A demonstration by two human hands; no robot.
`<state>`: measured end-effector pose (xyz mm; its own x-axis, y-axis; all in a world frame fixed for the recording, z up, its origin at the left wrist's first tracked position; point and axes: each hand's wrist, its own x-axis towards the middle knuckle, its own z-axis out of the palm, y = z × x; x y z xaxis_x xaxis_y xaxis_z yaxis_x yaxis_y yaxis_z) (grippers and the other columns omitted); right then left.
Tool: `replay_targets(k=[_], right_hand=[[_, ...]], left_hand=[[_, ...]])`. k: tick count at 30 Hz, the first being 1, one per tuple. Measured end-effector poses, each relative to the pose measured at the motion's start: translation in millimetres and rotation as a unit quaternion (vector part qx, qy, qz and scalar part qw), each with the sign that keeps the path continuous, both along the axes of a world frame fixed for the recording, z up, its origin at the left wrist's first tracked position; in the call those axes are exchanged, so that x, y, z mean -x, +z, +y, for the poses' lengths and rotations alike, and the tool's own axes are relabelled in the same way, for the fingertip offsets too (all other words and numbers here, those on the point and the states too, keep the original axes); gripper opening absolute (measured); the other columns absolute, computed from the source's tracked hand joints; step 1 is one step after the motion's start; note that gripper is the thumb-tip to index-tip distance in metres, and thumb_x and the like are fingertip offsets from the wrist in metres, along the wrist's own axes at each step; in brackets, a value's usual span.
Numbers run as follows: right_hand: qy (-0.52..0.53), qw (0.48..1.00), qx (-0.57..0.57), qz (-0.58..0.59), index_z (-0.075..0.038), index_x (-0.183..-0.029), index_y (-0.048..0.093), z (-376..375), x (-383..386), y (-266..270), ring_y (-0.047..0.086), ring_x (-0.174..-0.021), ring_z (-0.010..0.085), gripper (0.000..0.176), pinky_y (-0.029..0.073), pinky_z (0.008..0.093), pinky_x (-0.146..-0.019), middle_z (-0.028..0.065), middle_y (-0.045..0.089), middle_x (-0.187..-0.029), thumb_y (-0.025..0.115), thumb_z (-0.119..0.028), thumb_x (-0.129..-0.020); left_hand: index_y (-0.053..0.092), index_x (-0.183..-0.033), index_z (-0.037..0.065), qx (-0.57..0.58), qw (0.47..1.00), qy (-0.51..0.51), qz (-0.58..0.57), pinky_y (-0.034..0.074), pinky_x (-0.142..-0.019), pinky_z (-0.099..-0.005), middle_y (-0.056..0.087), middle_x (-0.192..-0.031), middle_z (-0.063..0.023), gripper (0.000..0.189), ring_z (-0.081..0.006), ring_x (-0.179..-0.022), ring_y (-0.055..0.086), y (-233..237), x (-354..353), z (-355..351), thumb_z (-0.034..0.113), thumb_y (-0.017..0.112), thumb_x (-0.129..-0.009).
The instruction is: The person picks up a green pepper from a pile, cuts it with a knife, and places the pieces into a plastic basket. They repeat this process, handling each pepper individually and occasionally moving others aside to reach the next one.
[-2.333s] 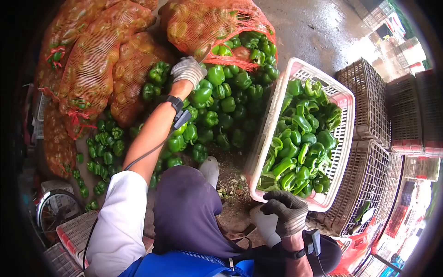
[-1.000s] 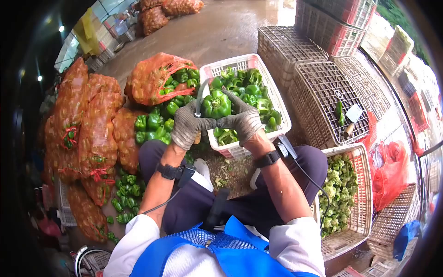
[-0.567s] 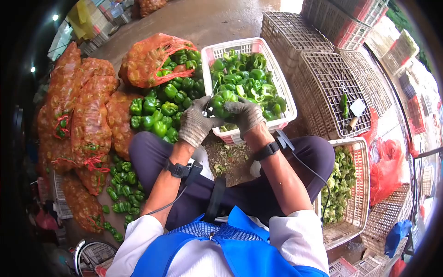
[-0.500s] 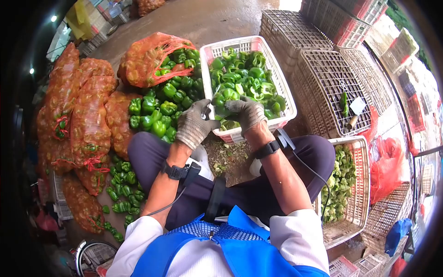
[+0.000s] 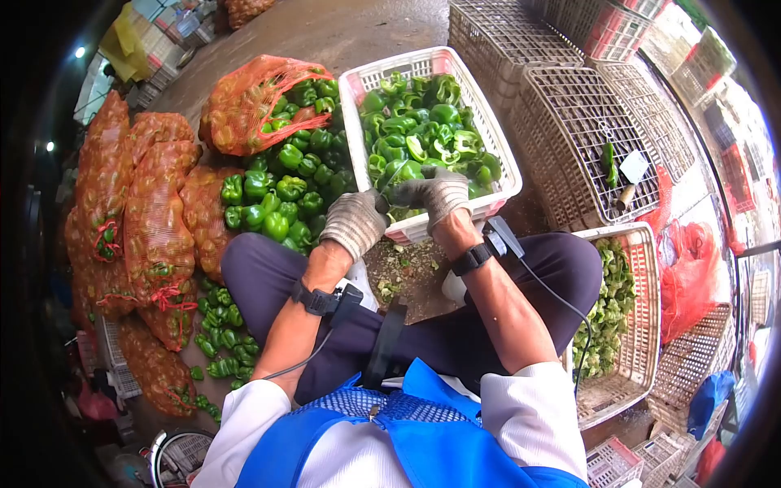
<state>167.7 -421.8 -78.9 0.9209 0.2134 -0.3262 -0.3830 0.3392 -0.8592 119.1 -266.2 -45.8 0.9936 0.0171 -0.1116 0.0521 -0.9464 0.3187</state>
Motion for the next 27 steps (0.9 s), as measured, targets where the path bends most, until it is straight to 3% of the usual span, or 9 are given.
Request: replay_targets(k=[3, 4, 8, 10, 17, 18, 22, 23, 27], right_hand=[[-0.041, 0.997, 0.071, -0.001, 0.009, -0.095, 0.061, 2, 3, 8, 0.066, -0.062, 0.0219, 0.040, 0.055, 0.0307, -0.061, 0.0125, 0.067, -0.076, 0.075, -0.001, -0.059], [-0.011, 0.997, 0.081, 0.013, 0.013, -0.107, 0.057, -3, -2, 2, 0.065, -0.066, 0.0187, 0.059, 0.053, 0.0303, -0.062, 0.0158, 0.067, -0.082, 0.081, -0.006, -0.057], [-0.033, 0.975, 0.214, -0.042, 0.013, -0.107, 0.059, -8, -9, -12, 0.064, -0.072, 0.0176, 0.067, 0.051, 0.0290, -0.066, 0.0152, 0.068, -0.086, 0.084, -0.012, -0.051], [-0.031, 0.963, 0.261, -0.060, 0.012, -0.103, 0.062, -8, -7, -3, 0.064, -0.070, 0.0172, 0.061, 0.050, 0.0299, -0.066, 0.0139, 0.069, -0.083, 0.085, -0.014, -0.052], [0.025, 0.868, 0.485, -0.107, 0.001, -0.090, 0.071, -10, -19, -10, 0.066, -0.066, 0.0137, 0.039, 0.051, 0.0280, -0.063, 0.0071, 0.070, -0.075, 0.079, -0.022, -0.059], [-0.024, 0.860, 0.488, -0.147, 0.001, -0.091, 0.071, -14, -24, -35, 0.066, -0.067, 0.0139, 0.043, 0.051, 0.0285, -0.064, 0.0066, 0.070, -0.075, 0.080, -0.023, -0.056], [-0.023, 0.848, 0.506, -0.159, 0.002, -0.095, 0.068, -5, -17, -3, 0.067, -0.073, 0.0220, 0.056, 0.050, 0.0329, -0.070, 0.0137, 0.070, -0.082, 0.084, -0.028, -0.051], [-0.008, 0.880, 0.450, -0.149, 0.002, -0.096, 0.068, -7, -19, -2, 0.066, -0.073, 0.0208, 0.055, 0.050, 0.0319, -0.070, 0.0131, 0.070, -0.082, 0.083, -0.026, -0.052], [-0.027, 0.973, 0.198, -0.116, 0.007, -0.098, 0.066, -24, -25, -11, 0.063, -0.070, 0.0151, 0.050, 0.049, 0.0276, -0.070, 0.0099, 0.069, -0.083, 0.082, -0.013, -0.055]], left_hand=[[0.069, -0.082, 0.004, 0.002, 1.000, -0.004, 0.029, 0.053, -0.075, -0.0434, 0.066, -0.080, -0.0219, 0.019, -0.0364, -0.081, 0.066, 3, -7, -8, 0.019, 0.060, -0.073], [0.069, -0.082, 0.004, 0.005, 0.999, -0.009, 0.043, 0.053, -0.075, -0.0433, 0.066, -0.080, -0.0224, 0.020, -0.0365, -0.081, 0.066, 2, -11, -9, 0.019, 0.060, -0.074], [0.070, -0.078, 0.001, -0.024, 0.991, -0.093, 0.091, 0.053, -0.073, -0.0422, 0.065, -0.080, -0.0250, 0.023, -0.0380, -0.080, 0.066, -14, -32, -13, 0.019, 0.058, -0.075], [0.071, -0.079, 0.002, -0.111, 0.970, -0.214, 0.040, 0.054, -0.070, -0.0425, 0.066, -0.077, -0.0239, 0.021, -0.0371, -0.077, 0.067, -24, -34, -12, 0.016, 0.056, -0.077], [0.070, -0.074, -0.001, -0.131, 0.972, -0.196, -0.012, 0.054, -0.062, -0.0414, 0.066, -0.069, -0.0212, 0.023, -0.0341, -0.068, 0.068, -23, -32, -16, 0.011, 0.051, -0.079], [0.070, -0.073, 0.002, -0.008, 0.995, -0.093, -0.027, 0.054, -0.063, -0.0417, 0.066, -0.070, -0.0217, 0.024, -0.0340, -0.070, 0.068, -44, -41, -20, 0.016, 0.052, -0.080], [0.070, -0.074, 0.003, -0.042, 0.994, -0.087, 0.044, 0.054, -0.064, -0.0421, 0.066, -0.073, -0.0225, 0.023, -0.0327, -0.073, 0.068, -46, -45, -20, 0.022, 0.057, -0.077], [0.070, -0.075, 0.003, -0.117, 0.988, -0.053, 0.082, 0.054, -0.066, -0.0420, 0.066, -0.075, -0.0230, 0.022, -0.0326, -0.074, 0.068, -28, -42, -26, 0.022, 0.060, -0.075], [0.070, -0.078, 0.004, 0.050, 0.995, 0.041, 0.073, 0.054, -0.069, -0.0422, 0.067, -0.077, -0.0220, 0.020, -0.0351, -0.077, 0.067, -12, -29, -13, 0.022, 0.060, -0.076]])
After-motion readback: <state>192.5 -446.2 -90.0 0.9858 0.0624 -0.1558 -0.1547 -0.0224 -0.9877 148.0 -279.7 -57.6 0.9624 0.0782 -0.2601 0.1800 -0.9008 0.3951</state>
